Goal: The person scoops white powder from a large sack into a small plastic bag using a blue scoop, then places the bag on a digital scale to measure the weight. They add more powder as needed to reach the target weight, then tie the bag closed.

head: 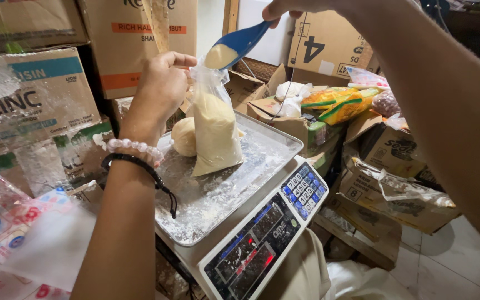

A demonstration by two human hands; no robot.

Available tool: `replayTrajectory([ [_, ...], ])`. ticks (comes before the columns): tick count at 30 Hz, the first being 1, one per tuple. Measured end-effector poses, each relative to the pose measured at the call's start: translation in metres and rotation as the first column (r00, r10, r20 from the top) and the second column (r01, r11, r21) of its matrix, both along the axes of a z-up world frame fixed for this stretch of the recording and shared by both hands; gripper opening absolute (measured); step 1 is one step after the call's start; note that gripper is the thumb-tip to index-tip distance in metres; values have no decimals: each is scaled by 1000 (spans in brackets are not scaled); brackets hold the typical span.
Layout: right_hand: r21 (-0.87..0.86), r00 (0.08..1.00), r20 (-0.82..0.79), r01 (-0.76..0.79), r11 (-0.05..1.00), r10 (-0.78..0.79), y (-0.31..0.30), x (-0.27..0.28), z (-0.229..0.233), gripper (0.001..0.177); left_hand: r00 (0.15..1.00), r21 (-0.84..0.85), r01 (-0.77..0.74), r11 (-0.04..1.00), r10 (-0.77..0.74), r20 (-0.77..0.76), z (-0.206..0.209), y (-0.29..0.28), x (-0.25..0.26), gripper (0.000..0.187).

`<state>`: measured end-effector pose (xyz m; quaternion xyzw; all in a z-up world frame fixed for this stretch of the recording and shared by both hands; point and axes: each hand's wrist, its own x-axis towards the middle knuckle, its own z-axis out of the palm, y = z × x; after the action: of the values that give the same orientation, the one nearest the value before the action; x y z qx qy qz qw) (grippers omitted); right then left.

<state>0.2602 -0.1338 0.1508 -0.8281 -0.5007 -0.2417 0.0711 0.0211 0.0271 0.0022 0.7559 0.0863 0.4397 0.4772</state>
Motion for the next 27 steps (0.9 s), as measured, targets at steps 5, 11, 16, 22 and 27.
replayTrajectory([
  [5, -3, 990, -46, 134, 991, -134, -20, -30, -5, 44, 999, -39, 30, 999, -29, 14, 0, 2, 2, 36],
  [11, -22, 973, -181, 145, 989, -146, -26, -38, -5, 33, 1000, -85, 17, 996, -17, 5, 1, 6, 7, 35],
  [16, 85, 949, -314, 43, 995, -14, -37, -33, -11, 27, 998, -2, 20, 1000, -20, 54, -4, 11, 6, 38],
  [22, 148, 911, -404, 157, 977, -85, -48, -47, -11, 22, 998, 30, -55, 998, 54, 22, -2, 13, 4, 39],
  [27, 187, 899, -436, 142, 972, -48, -50, -53, -14, 20, 999, -27, -47, 999, 47, 7, -5, 16, 3, 37],
])
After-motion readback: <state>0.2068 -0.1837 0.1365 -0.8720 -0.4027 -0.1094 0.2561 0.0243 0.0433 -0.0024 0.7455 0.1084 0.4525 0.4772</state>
